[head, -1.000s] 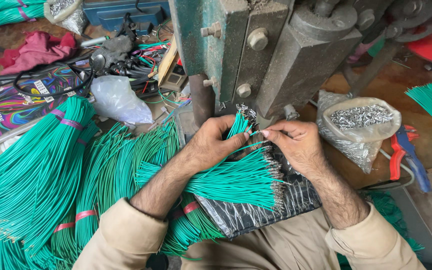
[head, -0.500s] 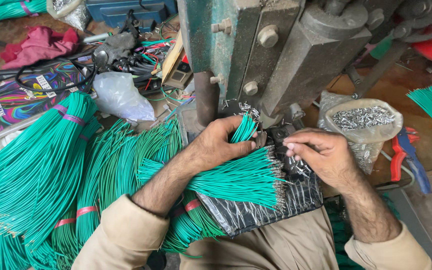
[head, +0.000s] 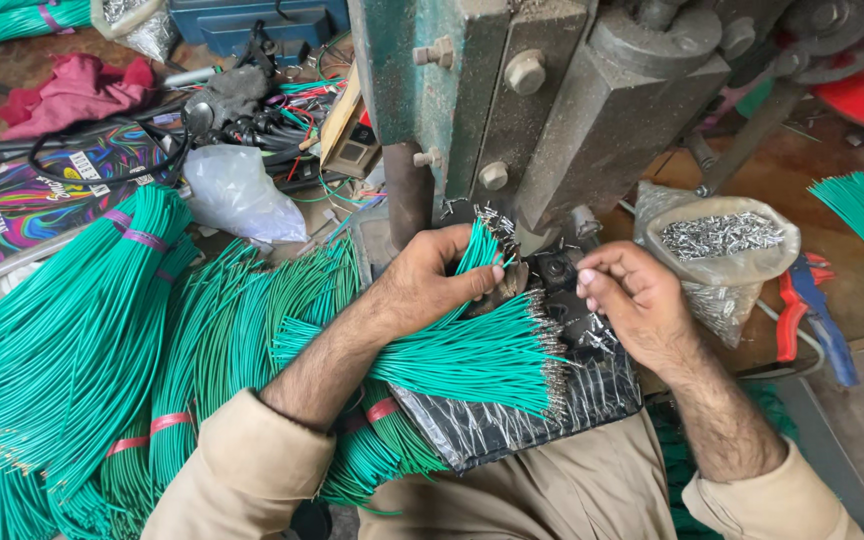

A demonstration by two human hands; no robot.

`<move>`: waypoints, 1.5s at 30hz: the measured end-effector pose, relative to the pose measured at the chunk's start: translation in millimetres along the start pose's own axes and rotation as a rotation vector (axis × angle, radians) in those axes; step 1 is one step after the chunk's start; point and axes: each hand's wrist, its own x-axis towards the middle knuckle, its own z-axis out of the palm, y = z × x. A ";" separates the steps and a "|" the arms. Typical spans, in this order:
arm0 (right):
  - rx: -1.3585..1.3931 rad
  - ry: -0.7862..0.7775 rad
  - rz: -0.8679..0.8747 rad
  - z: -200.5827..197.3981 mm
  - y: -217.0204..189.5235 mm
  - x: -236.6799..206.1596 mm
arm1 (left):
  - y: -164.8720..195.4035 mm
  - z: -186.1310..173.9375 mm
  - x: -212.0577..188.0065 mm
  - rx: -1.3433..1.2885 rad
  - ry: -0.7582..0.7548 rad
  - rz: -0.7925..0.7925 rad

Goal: The person sits at a bench crimping press, inserting a metal terminal into the press die and placing the stripped end of a green wire into it, then operating the press to crimp the terminal onto the wire. They repeat this cycle one wire at a time, taking wires from a large bundle on the bench and setting crimped wires back with the bundle.

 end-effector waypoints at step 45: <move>-0.736 -0.108 -0.240 -20.4 -26.2 -16.3 | 1.5 -0.6 -0.2 0.054 -0.026 -0.062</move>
